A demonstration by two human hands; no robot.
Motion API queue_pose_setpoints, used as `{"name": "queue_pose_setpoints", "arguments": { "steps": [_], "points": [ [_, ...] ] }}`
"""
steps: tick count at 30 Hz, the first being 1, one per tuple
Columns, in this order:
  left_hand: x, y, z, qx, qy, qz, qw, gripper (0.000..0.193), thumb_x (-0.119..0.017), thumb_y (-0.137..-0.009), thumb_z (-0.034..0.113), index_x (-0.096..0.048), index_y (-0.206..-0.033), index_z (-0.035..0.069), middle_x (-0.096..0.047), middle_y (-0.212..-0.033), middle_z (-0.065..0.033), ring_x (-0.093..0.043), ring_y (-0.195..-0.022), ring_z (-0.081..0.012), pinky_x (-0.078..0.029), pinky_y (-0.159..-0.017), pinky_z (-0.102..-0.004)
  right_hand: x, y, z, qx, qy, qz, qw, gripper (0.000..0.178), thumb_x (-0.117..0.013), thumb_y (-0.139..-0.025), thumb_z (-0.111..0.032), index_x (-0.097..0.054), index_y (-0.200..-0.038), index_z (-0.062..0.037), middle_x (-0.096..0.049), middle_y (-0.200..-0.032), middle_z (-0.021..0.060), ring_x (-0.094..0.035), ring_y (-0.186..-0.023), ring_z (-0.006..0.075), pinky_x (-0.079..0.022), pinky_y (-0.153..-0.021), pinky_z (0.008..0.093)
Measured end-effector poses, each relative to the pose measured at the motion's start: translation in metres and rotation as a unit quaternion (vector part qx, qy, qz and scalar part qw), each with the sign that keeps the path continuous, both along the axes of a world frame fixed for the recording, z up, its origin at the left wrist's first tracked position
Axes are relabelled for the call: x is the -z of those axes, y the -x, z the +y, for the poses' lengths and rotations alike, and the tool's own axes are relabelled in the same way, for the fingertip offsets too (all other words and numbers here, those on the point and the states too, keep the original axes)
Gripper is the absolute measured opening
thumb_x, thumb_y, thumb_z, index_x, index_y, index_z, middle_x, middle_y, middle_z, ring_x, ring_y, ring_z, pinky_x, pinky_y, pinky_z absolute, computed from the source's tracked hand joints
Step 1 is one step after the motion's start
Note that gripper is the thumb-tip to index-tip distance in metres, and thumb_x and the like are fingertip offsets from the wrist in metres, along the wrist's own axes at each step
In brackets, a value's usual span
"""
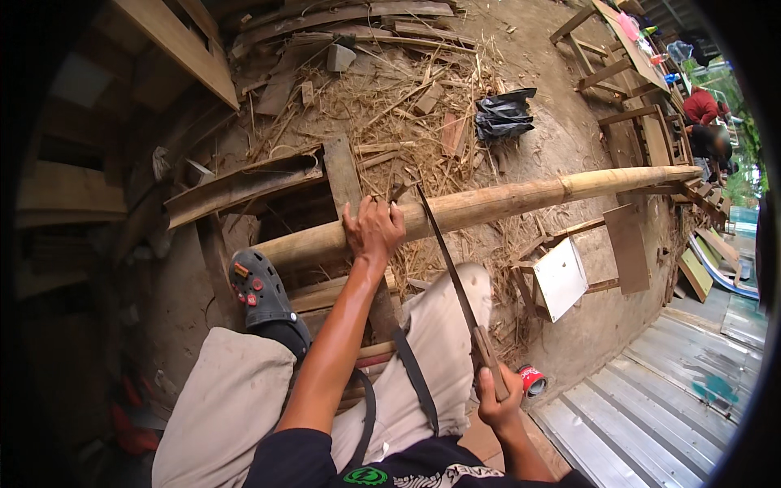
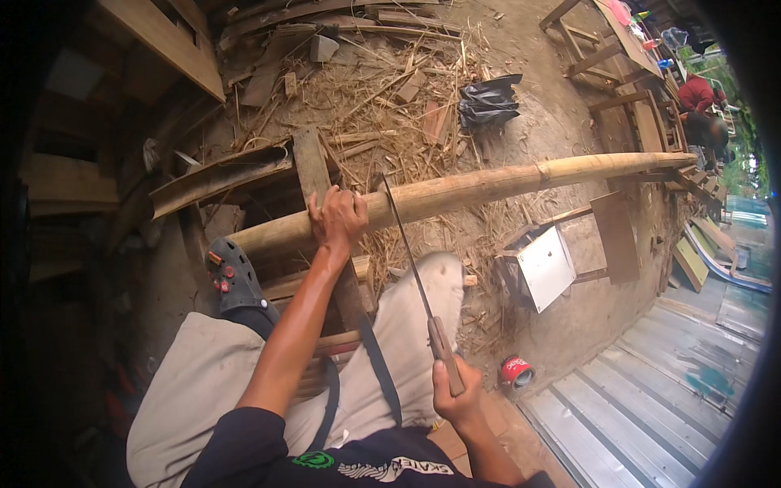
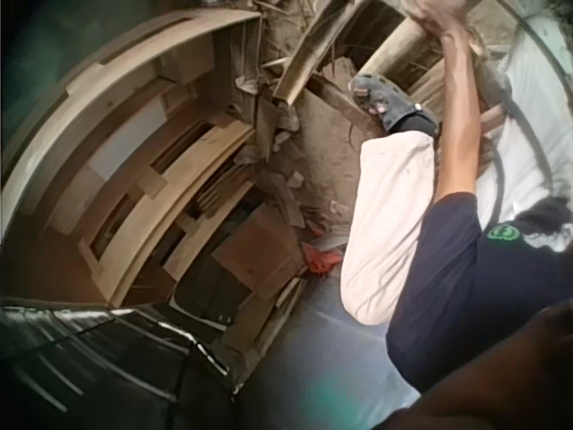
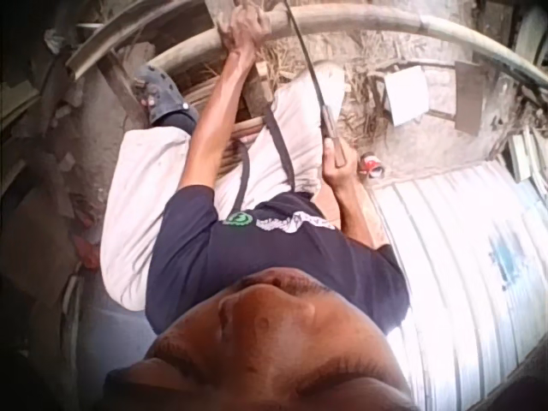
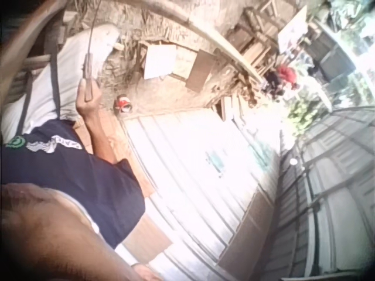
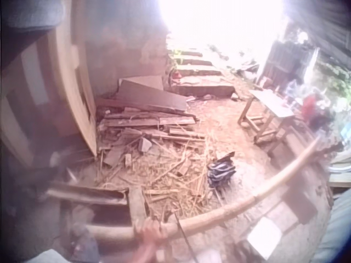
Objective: The person uses a hand saw to cut a long bamboo pole that is supported on a wooden frame. The person repeatedly saws back and forth, occasionally repositioning the bamboo and adjusting the saw to continue cutting.
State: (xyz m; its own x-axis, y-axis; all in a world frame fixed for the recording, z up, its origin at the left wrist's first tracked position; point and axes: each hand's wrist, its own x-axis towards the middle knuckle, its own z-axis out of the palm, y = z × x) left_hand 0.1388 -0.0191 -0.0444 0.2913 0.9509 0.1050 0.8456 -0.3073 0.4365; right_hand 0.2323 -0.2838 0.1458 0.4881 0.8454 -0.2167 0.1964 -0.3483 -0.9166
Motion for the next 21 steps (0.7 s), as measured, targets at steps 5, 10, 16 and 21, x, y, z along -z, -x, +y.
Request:
{"name": "queue_pose_setpoints", "arguments": {
  "steps": [5,10,16,21],
  "points": [
    [-0.006,0.001,0.003,0.003,0.023,0.003,1.0,0.029,-0.053,-0.089,0.026,-0.071,-0.083,0.004,-0.073,-0.098,-0.0179,-0.064,-0.111,-0.0316,-0.031,-0.105,-0.0569,0.095,-0.022,0.105,-0.015,-0.019,-0.041,0.999,0.022,-0.058,-0.097,-0.016,-0.062,-0.084,0.0007,-0.057,-0.06,0.0106,-0.058,-0.054,0.0178,-0.043,-0.051,0.034],
    [-0.005,-0.001,0.001,0.005,-0.027,-0.008,1.0,0.028,-0.052,-0.09,0.023,-0.072,-0.081,0.006,-0.074,-0.092,-0.0155,-0.066,-0.107,-0.03,-0.032,-0.103,-0.0559,0.086,-0.015,0.052,-0.015,0.005,-0.016,1.0,0.02,-0.059,-0.097,-0.016,-0.063,-0.086,-0.0002,-0.057,-0.062,0.0086,-0.055,-0.055,0.0161,-0.043,-0.053,0.034],
    [0.006,-0.003,-0.001,-0.023,-0.03,-0.025,0.999,0.029,-0.051,-0.09,0.024,-0.072,-0.081,0.005,-0.073,-0.092,-0.0165,-0.068,-0.102,-0.0319,-0.031,-0.108,-0.0554,0.051,0.007,0.014,0.024,-0.034,-0.036,0.998,0.015,-0.058,-0.093,-0.012,-0.065,-0.09,0.0016,-0.06,-0.062,0.0082,-0.061,-0.056,0.0162,-0.048,-0.055,0.0319],
    [-0.003,0.003,0.002,-0.001,0.005,-0.01,1.0,0.033,-0.046,-0.092,0.025,-0.071,-0.083,0.004,-0.071,-0.093,-0.0175,-0.066,-0.097,-0.0344,-0.029,-0.111,-0.056,0.119,-0.011,0.095,0.008,-0.083,-0.068,0.994,0.021,-0.057,-0.097,-0.018,-0.061,-0.085,-0.0014,-0.057,-0.064,0.0159,-0.055,-0.053,0.0233,-0.044,-0.052,0.0382]
  ]
}}
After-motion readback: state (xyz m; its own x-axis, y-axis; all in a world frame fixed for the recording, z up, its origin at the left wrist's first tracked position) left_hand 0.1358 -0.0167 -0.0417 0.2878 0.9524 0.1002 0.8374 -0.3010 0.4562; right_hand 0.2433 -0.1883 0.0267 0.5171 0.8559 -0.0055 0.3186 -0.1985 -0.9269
